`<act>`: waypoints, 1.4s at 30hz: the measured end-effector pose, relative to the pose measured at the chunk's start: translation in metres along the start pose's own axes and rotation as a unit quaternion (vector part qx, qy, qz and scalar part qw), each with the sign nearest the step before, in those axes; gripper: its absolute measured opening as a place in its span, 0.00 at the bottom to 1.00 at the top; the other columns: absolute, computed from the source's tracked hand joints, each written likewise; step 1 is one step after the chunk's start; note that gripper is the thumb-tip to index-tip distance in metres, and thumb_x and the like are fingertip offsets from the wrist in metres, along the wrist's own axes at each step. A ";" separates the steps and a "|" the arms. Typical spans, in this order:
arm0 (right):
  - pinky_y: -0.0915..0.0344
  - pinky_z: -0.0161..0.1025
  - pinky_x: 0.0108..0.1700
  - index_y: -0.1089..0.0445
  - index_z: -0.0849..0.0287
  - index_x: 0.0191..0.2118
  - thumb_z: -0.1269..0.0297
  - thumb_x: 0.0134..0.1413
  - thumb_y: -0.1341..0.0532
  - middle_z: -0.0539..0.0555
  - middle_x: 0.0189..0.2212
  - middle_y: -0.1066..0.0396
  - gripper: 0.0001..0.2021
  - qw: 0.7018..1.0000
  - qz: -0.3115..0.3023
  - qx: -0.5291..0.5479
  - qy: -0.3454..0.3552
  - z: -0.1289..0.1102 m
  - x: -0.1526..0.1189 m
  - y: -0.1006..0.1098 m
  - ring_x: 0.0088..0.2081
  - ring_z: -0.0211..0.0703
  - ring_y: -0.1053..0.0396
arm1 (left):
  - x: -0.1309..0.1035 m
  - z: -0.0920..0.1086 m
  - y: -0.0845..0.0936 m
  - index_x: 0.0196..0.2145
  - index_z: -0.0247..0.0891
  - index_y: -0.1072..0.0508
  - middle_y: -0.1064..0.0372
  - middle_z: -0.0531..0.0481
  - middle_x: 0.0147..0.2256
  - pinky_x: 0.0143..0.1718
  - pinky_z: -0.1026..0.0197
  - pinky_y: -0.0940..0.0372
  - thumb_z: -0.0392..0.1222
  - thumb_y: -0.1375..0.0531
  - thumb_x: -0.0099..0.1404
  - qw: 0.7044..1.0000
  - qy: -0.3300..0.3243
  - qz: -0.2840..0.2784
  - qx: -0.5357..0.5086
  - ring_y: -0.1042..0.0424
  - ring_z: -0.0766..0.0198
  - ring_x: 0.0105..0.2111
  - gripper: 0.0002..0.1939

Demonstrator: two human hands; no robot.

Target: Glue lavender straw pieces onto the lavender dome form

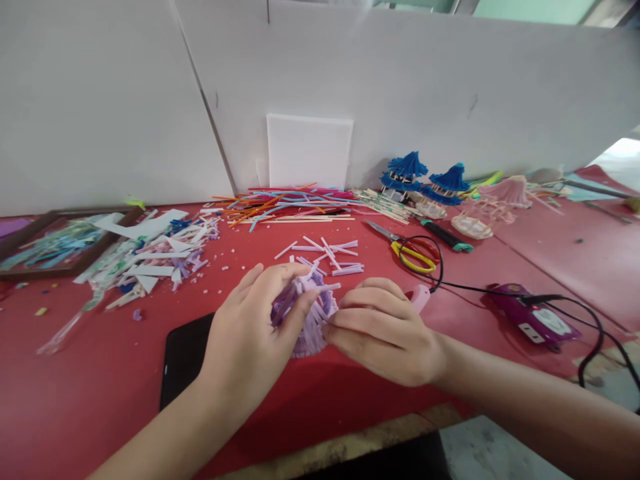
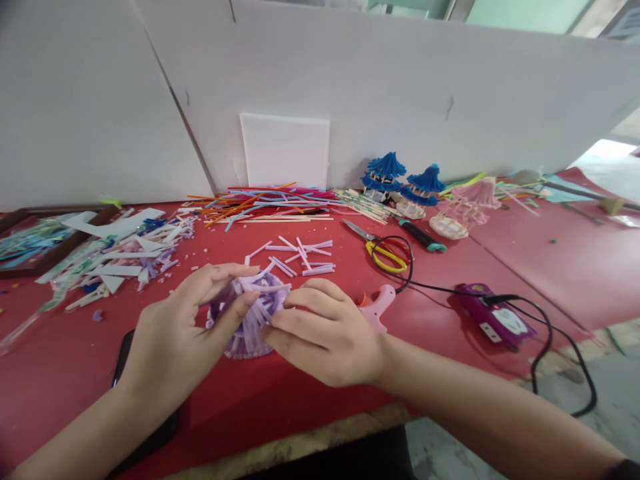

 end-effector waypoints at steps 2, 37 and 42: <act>0.33 0.43 0.44 0.26 0.64 0.36 0.77 0.52 0.32 0.52 0.33 0.22 0.05 1.000 0.004 -0.010 0.013 -0.003 0.001 0.002 0.39 0.43 0.28 | 0.000 0.000 0.000 0.44 0.46 0.28 0.20 0.54 0.41 0.59 0.45 0.36 0.48 0.41 0.68 1.000 0.002 -0.002 -0.006 0.20 0.56 0.41 0.09; 0.31 0.44 0.48 0.25 0.61 0.37 0.72 0.57 0.39 0.52 0.37 0.21 0.05 0.999 -0.026 0.034 -0.015 0.003 0.005 -0.003 0.44 0.43 0.28 | 0.002 -0.001 -0.003 0.42 0.46 0.28 0.20 0.52 0.39 0.57 0.45 0.34 0.47 0.44 0.69 0.999 0.022 -0.016 -0.040 0.21 0.55 0.40 0.08; 0.29 0.45 0.47 0.26 0.64 0.39 0.71 0.58 0.40 0.57 0.36 0.22 0.06 0.993 -0.011 0.098 -0.060 0.019 0.011 0.004 0.42 0.44 0.28 | -0.003 -0.009 -0.003 0.49 0.45 0.30 0.24 0.46 0.50 0.63 0.38 0.44 0.50 0.42 0.67 0.998 0.026 0.002 -0.060 0.24 0.52 0.50 0.15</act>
Point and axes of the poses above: each hand's wrist, its own x-axis towards the middle knuckle, its own y-axis out of the back of the hand, z = x × y, the point moved 10 cm from there along x, towards the middle knuckle
